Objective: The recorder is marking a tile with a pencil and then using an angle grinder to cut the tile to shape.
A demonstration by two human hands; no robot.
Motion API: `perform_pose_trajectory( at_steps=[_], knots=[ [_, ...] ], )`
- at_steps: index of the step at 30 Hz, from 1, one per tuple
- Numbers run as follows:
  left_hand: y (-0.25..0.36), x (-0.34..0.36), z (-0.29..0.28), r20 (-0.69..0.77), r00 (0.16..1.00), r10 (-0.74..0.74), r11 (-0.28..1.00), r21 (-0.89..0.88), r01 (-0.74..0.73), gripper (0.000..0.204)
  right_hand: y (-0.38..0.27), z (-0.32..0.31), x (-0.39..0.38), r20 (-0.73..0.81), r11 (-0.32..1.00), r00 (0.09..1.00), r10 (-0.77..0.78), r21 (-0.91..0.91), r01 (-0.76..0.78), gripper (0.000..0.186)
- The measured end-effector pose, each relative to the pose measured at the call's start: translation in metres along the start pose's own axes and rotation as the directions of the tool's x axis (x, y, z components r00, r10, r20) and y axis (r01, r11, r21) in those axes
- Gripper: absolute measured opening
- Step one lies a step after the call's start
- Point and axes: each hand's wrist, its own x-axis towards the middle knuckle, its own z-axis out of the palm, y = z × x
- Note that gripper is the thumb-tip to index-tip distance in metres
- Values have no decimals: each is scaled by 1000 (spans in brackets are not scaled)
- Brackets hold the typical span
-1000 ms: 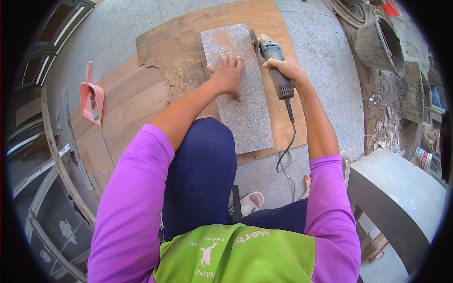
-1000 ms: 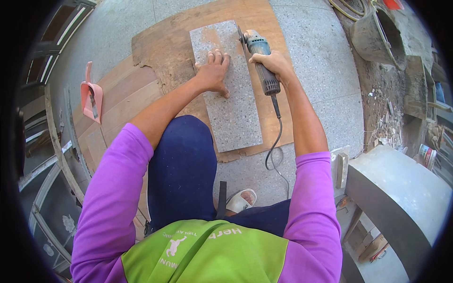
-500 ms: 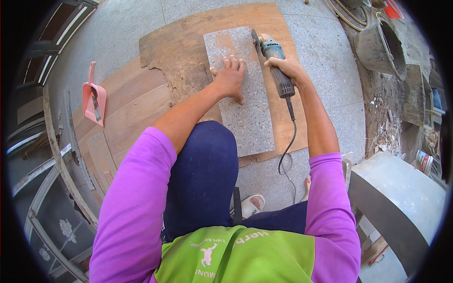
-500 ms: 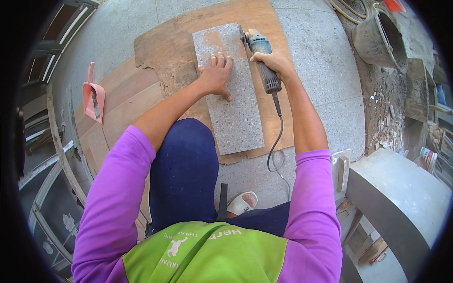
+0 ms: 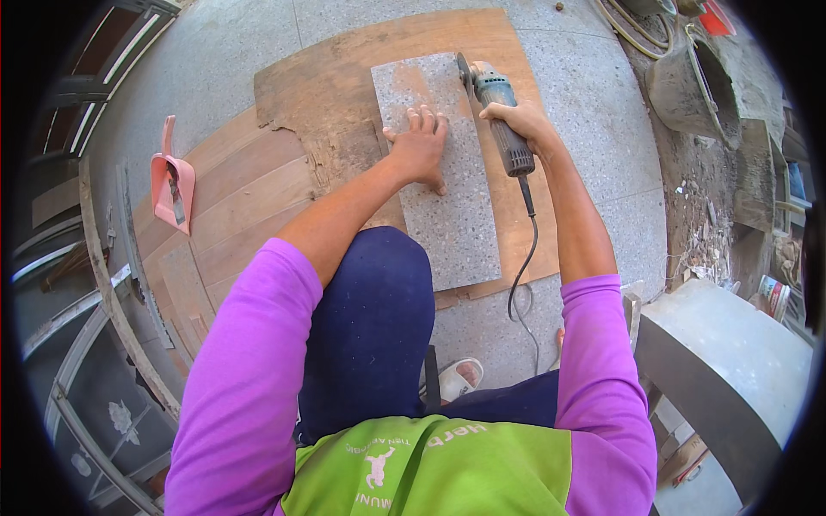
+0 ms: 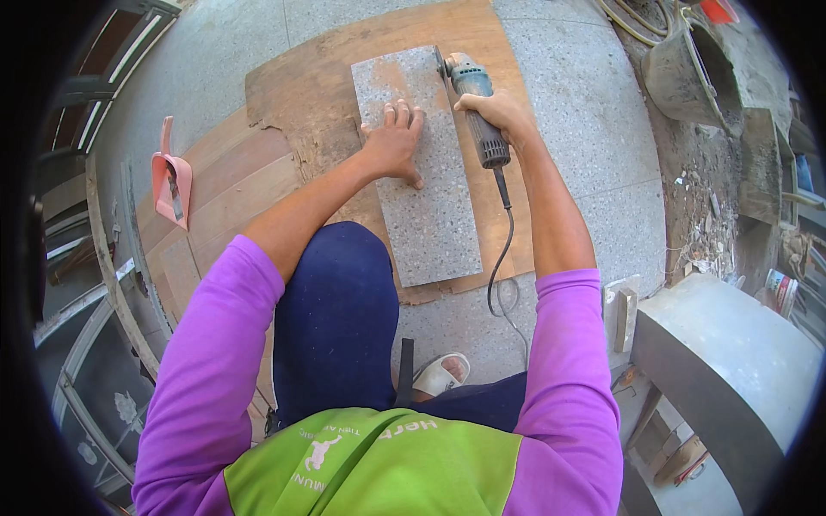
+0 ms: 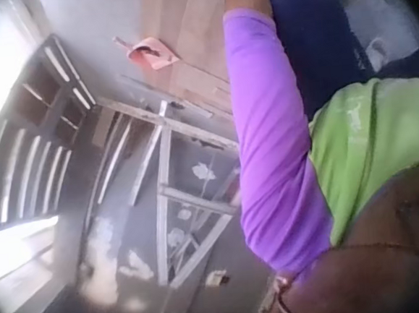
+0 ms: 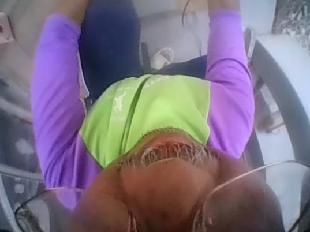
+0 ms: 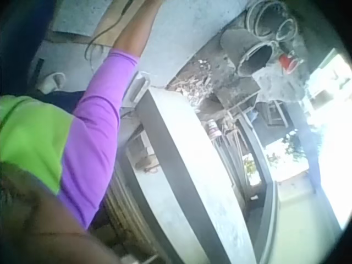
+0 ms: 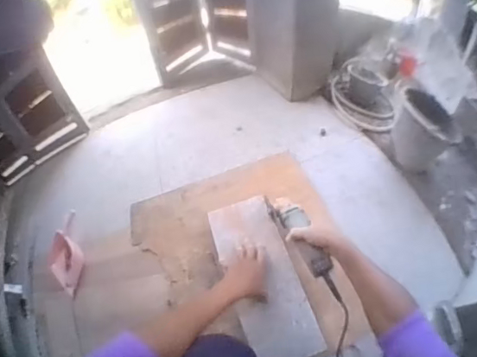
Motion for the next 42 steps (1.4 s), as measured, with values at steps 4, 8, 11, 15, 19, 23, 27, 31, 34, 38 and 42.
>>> perform_pose_trajectory(
  at_steps=[4, 8, 11, 15, 19, 23, 27, 31, 34, 38, 42],
  knots=[
    [-1, 0, 1, -10, 1000, -4, 1000, -4, 4, 151, -1, 0, 3, -4, 1000, 1000, -14, -4, 14, 58],
    [-2, 0, 1, -3, 1000, -18, 1000, -6, 18, 150, -5, 2, 1, -4, 1000, 1000, -29, 3, 29, 56],
    [0, 1, 1, -7, 1000, -14, 1000, -3, 14, 150, -6, -1, 3, -8, 1000, 1000, -19, 4, 19, 54],
    [-1, 2, 2, -1, 1000, -15, 1000, -2, 15, 150, -9, -1, 3, 4, 1000, 1000, -16, 2, 16, 53],
    [-1, 2, 3, -12, 1000, -13, 1000, -3, 13, 150, -10, 0, 4, 7, 999, 999, -31, 26, 31, 54],
    [0, -1, 1, 5, 1000, -22, 1000, 4, 22, 150, -15, 1, 3, 14, 999, 1000, -28, 35, 27, 55],
    [1, 1, -1, 11, 1000, -24, 1000, 2, 24, 150, -20, -2, 7, 17, 999, 999, -32, 18, 31, 55],
    [2, 0, -1, 23, 1000, -21, 1000, 1, 21, 151, -21, -3, 4, 13, 998, 998, -53, 40, 53, 53],
    [-1, -1, 1, 20, 1000, -18, 1000, -6, 18, 151, -15, -4, -8, 7, 998, 999, -48, 43, 48, 51],
    [1, 1, 1, 9, 1000, -12, 1000, -8, 12, 150, 10, -9, -31, -25, 999, 999, -44, 7, 44, 47],
    [-3, 2, 5, 24, 999, -32, 999, 16, 32, 152, 23, -6, -62, -32, 998, 998, -60, -1, 60, 45]
  ],
)
